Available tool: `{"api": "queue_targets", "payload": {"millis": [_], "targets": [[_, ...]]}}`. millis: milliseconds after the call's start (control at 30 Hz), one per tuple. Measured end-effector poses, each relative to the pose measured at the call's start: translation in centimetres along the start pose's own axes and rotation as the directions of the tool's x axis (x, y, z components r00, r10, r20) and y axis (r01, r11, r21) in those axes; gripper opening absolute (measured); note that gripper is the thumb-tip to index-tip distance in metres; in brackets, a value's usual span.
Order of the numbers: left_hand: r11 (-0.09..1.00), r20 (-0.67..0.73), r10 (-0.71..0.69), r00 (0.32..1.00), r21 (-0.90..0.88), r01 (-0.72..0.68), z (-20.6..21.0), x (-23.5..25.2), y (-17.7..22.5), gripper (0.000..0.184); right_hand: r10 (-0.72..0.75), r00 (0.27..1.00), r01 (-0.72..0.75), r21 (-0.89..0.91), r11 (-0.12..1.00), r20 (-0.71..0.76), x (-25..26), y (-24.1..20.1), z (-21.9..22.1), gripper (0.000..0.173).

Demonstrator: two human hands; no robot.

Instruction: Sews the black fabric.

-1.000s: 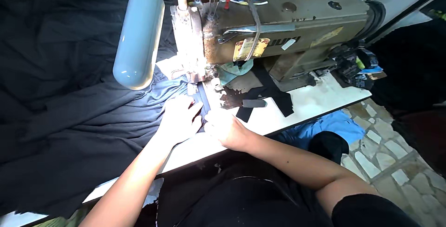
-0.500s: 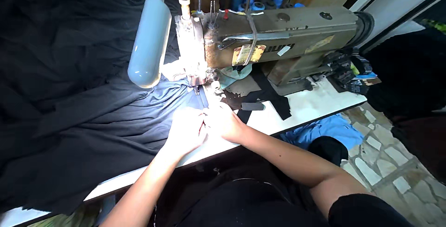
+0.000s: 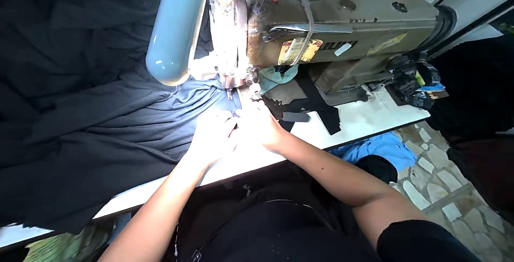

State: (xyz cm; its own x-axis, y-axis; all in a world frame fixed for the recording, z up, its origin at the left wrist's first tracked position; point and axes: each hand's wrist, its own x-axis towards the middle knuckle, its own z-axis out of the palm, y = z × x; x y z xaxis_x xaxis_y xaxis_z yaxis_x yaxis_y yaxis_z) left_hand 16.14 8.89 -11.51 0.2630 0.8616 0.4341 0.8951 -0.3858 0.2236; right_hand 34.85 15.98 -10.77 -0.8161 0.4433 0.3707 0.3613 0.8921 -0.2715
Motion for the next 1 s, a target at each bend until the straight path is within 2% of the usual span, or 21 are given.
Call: {"api": "queue_targets", "payload": {"millis": [100,333,400,567,667,767,833,900,967,1000], "targets": [[0.999,0.057,-0.041,0.998,-0.007,0.041,-0.5,0.6,-0.1,0.034,-0.007,0.998,0.01,0.034,0.999,-0.063,0.4,1.0,1.0,0.022],[0.999,0.058,-0.039,0.998,0.018,0.039,-0.2,2.0,-1.3,0.029,0.135,0.99,-0.133,-0.041,0.99,0.046,2.6,1.0,0.3,0.025],[0.999,0.05,-0.038,0.998,0.027,0.036,-0.2,2.3,-1.5,0.028,0.201,0.976,-0.2,-0.016,0.98,0.083,3.0,1.0,0.3,0.027],[0.997,0.042,-0.064,0.997,0.055,0.061,0.0,2.8,-1.7,0.034,0.241,0.97,-0.237,0.137,0.962,-0.02,3.2,1.8,0.9,0.03],[0.996,0.049,-0.075,0.996,0.06,0.072,0.0,2.9,-1.6,0.036,0.238,0.967,-0.247,0.12,0.961,0.086,2.7,1.6,-1.3,0.026],[0.993,0.066,-0.08,0.995,0.088,0.074,0.0,3.0,-1.5,0.039,0.185,0.972,-0.173,0.096,0.98,-0.144,-1.2,3.1,-4.6,0.023],[0.992,0.075,-0.086,0.994,0.097,0.078,0.0,3.1,-1.3,0.037,0.276,0.913,-0.282,0.021,0.959,-0.3,-4.8,5.9,-8.0,0.027],[0.992,0.053,-0.07,0.996,0.108,0.064,0.1,3.0,-1.4,0.035,0.436,0.784,-0.498,-0.03,0.866,-0.442,-8.6,9.8,-10.5,0.035],[0.993,0.048,-0.067,0.997,0.102,0.062,0.2,3.0,-1.4,0.035,0.518,0.667,-0.638,-0.052,0.769,-0.536,-11.9,13.4,-11.0,0.041],[0.993,0.053,-0.074,0.996,0.101,0.068,0.2,3.0,-1.3,0.037,0.515,0.651,-0.658,-0.076,0.749,-0.557,-13.2,14.7,-10.6,0.043]]}}
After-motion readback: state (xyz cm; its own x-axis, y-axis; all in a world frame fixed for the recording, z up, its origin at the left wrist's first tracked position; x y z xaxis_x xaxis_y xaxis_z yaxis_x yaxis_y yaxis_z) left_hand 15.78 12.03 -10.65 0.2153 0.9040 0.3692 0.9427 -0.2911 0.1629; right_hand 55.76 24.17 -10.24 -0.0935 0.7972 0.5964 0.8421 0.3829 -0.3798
